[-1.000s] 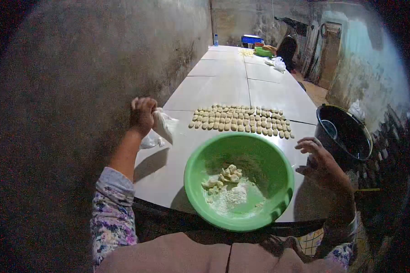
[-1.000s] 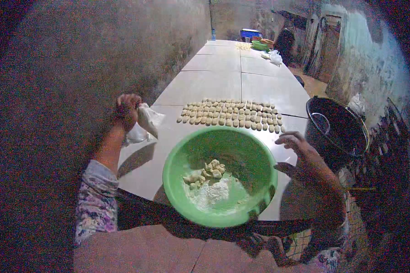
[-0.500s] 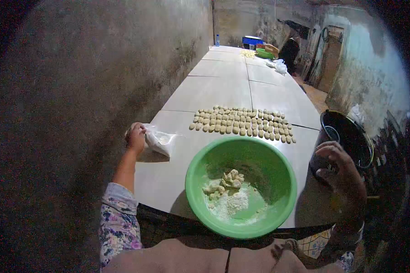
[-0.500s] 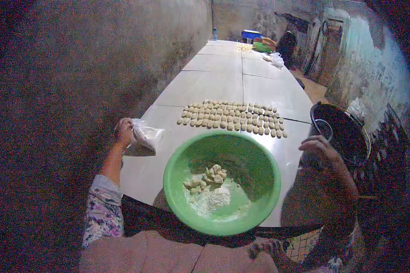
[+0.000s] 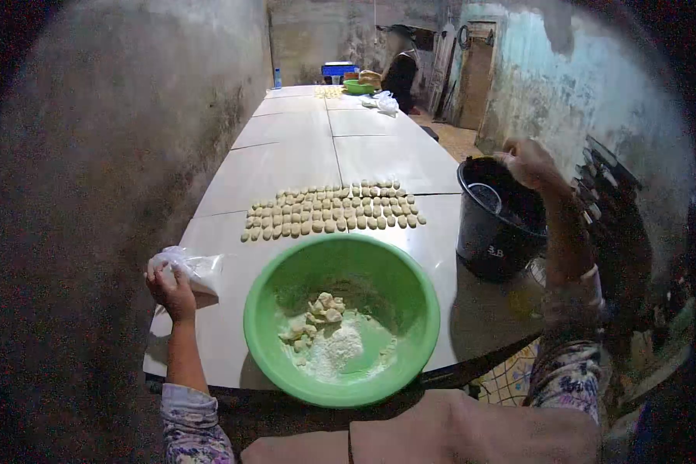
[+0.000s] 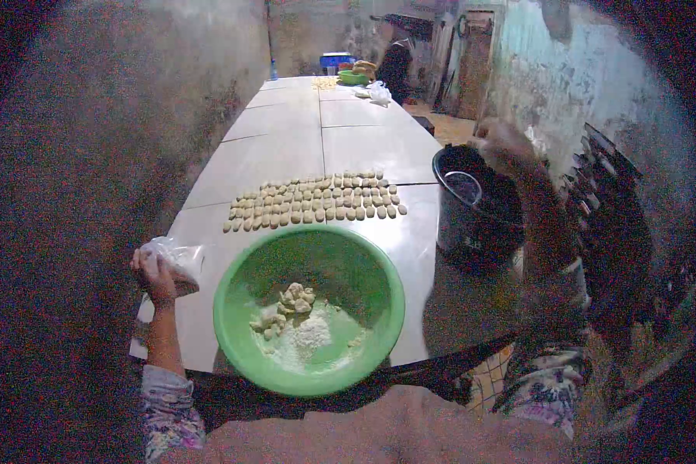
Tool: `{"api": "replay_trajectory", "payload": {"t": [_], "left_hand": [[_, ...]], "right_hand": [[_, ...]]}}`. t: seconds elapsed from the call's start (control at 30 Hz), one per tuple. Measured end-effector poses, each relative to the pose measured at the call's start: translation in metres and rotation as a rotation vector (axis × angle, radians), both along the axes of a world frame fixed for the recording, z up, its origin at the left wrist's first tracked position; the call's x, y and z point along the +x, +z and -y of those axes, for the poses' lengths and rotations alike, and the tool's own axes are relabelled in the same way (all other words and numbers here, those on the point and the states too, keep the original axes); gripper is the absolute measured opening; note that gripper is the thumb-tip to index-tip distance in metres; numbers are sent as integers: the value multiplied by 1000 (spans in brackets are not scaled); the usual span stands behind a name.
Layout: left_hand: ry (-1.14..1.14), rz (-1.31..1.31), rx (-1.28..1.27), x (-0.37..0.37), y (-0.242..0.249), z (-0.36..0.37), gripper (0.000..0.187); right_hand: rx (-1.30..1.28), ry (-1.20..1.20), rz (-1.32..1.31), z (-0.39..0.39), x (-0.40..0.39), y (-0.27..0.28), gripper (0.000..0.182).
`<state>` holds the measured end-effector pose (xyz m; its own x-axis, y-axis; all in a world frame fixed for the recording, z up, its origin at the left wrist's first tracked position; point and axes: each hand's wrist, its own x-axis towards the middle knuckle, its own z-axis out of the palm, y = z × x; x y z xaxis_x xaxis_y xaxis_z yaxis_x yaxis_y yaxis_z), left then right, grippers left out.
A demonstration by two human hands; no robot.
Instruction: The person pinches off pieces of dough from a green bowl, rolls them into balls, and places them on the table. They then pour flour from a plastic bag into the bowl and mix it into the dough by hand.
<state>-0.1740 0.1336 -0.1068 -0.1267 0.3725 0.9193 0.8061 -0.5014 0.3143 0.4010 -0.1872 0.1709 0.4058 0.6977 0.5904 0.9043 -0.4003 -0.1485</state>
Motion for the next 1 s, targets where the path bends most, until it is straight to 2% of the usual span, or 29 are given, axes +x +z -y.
{"api": "replay_trajectory", "payload": {"t": [0.07, 0.1, 0.17, 0.27, 0.33, 0.47, 0.53, 0.6, 0.73, 0.8, 0.83, 0.87, 0.9, 0.93, 0.97, 1.0], "left_hand": [[107, -144, -17, 2, 7, 16, 27], [108, -142, -53, 3, 11, 25, 24], [127, -172, -39, 1, 10, 26, 23], [100, -223, 3, -3, 2, 15, 24], [108, -207, 18, -2, 0, 14, 26], [50, -215, 37, -3, 0, 14, 26], [123, -228, -49, -4, 0, 15, 27], [125, -175, -69, 1, 1, 19, 27], [122, -126, -121, -3, -3, 16, 29], [120, -116, -147, -3, -4, 15, 28], [99, -159, -79, -6, -5, 12, 28], [79, -201, -10, -8, -7, 10, 29], [128, -171, -69, -5, -9, 12, 29], [130, -171, -71, -6, -12, 11, 29], [134, -184, -83, -7, -15, 8, 29], [138, -197, -95, -7, -14, 9, 30]], "right_hand": [[-339, -136, 23, -17, 28, -18, 22], [-338, -128, 23, -27, 48, -29, 22], [-797, -53, 112, -42, 85, -49, 22], [-671, -66, 7, -39, 102, -68, 27], [-717, -153, 36, -39, 79, -59, 29], [-641, -73, -43, -37, 75, -55, 23], [-623, -21, -87, -30, 57, -46, 22], [-404, -18, 71, -21, 40, -40, 18], [-235, 62, 230, -18, 59, -40, 14], [-61, 34, -32, -23, 74, -47, 10], [-61, 33, -32, -16, 59, -43, 10], [-68, 42, 87, -6, 43, -38, 10], [-76, 53, 208, -2, 32, -35, 11], [-77, 56, 208, -7, 55, -45, 11], [-21, 23, 296, -16, 96, -63, 13], [36, -10, 383, -20, 102, -66, 16]]}}
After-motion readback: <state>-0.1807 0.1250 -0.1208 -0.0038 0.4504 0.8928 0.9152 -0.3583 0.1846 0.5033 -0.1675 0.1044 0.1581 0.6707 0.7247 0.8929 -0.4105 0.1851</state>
